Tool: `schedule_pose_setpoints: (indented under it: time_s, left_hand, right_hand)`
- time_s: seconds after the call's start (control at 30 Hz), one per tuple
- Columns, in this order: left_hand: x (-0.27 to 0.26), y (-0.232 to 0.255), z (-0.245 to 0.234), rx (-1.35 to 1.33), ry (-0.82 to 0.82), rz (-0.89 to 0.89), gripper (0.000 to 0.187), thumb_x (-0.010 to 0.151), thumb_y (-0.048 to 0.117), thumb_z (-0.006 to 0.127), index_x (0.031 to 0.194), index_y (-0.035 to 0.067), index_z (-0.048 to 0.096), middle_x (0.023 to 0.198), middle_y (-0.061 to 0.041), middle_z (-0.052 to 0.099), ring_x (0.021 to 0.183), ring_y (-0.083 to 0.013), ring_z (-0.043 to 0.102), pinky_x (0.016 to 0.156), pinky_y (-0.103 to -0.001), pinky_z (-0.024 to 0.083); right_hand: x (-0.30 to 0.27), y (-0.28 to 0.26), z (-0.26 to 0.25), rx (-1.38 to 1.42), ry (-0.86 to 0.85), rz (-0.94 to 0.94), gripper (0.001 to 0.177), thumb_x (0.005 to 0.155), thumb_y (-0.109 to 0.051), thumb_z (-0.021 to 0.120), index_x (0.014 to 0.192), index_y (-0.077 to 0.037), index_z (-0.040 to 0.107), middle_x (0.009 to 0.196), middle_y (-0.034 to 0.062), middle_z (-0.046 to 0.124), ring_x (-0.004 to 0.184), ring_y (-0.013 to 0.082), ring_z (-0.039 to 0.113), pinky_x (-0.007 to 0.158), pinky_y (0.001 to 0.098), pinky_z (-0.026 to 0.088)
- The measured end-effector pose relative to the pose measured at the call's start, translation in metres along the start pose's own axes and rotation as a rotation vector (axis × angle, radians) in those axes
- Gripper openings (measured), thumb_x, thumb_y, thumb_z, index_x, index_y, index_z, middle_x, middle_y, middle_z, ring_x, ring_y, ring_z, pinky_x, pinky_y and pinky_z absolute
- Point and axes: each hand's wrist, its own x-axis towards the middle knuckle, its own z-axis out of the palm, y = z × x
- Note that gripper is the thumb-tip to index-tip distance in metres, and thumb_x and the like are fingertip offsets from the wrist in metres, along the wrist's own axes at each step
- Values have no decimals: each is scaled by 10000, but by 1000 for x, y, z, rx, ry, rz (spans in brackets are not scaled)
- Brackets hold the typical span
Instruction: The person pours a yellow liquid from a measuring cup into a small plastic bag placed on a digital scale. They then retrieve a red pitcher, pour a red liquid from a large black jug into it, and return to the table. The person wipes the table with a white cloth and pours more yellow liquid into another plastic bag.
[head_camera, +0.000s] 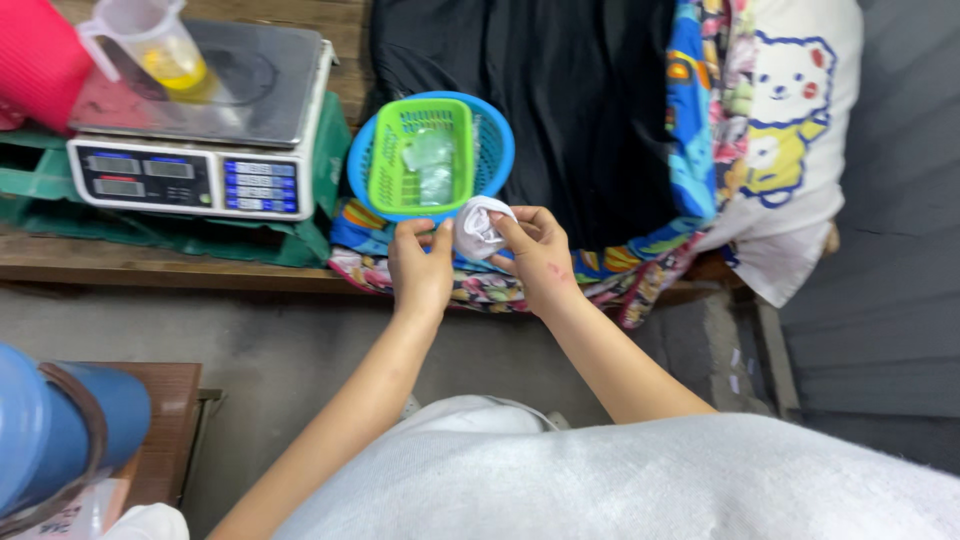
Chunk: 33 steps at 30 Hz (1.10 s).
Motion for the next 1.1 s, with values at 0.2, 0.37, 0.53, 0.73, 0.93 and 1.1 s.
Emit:
schedule_pose_setpoints:
  time_s: [0.2, 0.37, 0.53, 0.73, 0.93, 1.1]
  left_hand:
    - [38, 2, -64, 70, -51, 191, 315, 881, 179, 801, 1090, -29, 692, 945, -142, 756, 845, -216, 676, 714, -339, 530]
    - [82, -23, -91, -451, -236, -161, 260, 919, 64, 682, 1163, -19, 720, 1083, -152, 747, 921, -216, 705, 828, -368, 602]
    - [142, -76, -79, -969, -327, -679, 212, 977, 75, 620, 1179, 21, 655, 1070, -102, 735, 1012, -220, 707, 951, -389, 573]
    - [230, -95, -39, -1126, -361, -1045, 273, 1027, 313, 533, 1189, 132, 656, 1089, -24, 721, 1024, -171, 644, 861, -363, 487]
    - [302, -72, 11, -1085, -417, -1028, 328, 978, 365, 548, 1188, 152, 681, 1142, -37, 740, 1036, -212, 699, 859, -415, 554]
    - [342, -35, 57, -769, -315, -746, 336, 957, 359, 632, 1261, 216, 631, 1234, -38, 654, 1114, -236, 594, 911, -456, 479]
  right_hand:
    - [27, 33, 79, 33, -39, -114, 208, 941, -168, 688, 1096, -75, 584, 1080, 52, 701, 972, 142, 673, 838, 376, 554]
    - [71, 43, 100, 293, -47, 121, 250, 973, -197, 610, 1176, -50, 595, 1178, 99, 674, 1070, 255, 679, 915, 482, 587]
    - [132, 44, 113, 567, -113, 514, 364, 1018, -308, 508, 1293, -91, 609, 1355, 96, 654, 1238, 300, 612, 1053, 525, 469]
    - [211, 45, 133, 693, -193, 646, 400, 1046, -330, 423, 1295, -92, 627, 1322, 124, 668, 1215, 328, 626, 1069, 557, 461]
    - [321, 42, 125, 776, -390, 550, 286, 1113, -297, 501, 1223, -82, 653, 1172, 114, 717, 1076, 291, 691, 999, 483, 564]
    - [399, 10, 119, 607, -278, 376, 303, 1017, -376, 511, 1062, -98, 620, 1043, 104, 714, 965, 293, 700, 901, 488, 583]
